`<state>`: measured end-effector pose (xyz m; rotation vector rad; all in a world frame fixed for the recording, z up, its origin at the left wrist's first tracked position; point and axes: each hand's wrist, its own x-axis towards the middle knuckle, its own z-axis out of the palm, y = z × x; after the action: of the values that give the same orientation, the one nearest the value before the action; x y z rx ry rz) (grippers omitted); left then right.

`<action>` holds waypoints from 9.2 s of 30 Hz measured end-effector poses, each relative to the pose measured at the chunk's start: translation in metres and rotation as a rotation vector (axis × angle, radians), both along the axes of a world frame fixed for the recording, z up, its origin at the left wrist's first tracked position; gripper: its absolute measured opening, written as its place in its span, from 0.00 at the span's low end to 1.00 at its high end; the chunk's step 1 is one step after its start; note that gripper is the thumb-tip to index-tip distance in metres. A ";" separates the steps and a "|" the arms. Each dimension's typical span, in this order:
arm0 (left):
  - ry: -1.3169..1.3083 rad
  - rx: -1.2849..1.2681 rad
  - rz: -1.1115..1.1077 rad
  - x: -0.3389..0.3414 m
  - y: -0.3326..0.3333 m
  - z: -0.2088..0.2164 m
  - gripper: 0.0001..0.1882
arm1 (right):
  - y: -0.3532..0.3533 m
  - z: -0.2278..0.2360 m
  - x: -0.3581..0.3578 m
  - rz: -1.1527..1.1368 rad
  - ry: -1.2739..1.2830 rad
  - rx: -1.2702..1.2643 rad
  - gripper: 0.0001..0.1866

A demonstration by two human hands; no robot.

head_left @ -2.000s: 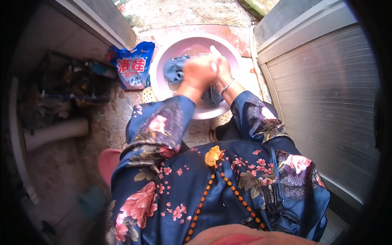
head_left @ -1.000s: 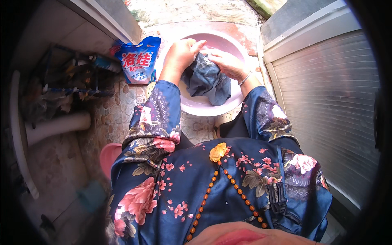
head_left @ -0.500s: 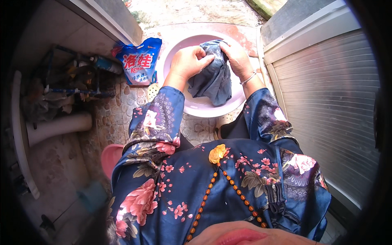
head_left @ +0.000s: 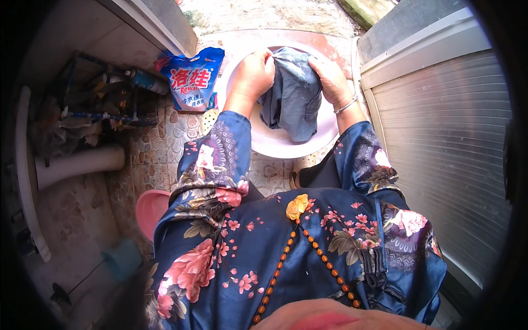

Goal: The person washes dark-colored garments by hand in a red basin, scrubbing and rinsing them with water. They then transfer the wet clothes to a white basin and continue scrubbing with a yellow sponge.

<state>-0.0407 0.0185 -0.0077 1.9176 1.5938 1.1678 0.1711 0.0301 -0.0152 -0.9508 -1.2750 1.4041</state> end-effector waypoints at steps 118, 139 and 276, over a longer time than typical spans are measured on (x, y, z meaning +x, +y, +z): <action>0.026 0.000 -0.260 0.007 -0.006 0.012 0.12 | -0.011 0.002 -0.022 -0.009 -0.557 0.127 0.10; 0.115 -0.105 -0.325 0.001 0.000 0.012 0.13 | -0.017 0.001 -0.016 0.176 -0.303 0.008 0.06; 0.086 -0.109 -0.297 0.014 -0.003 0.013 0.07 | -0.015 -0.006 -0.024 0.043 -0.378 0.063 0.11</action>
<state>-0.0264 0.0153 0.0058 2.0685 1.3244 0.8703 0.1470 0.0147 -0.0209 -1.1895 -1.6153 1.2446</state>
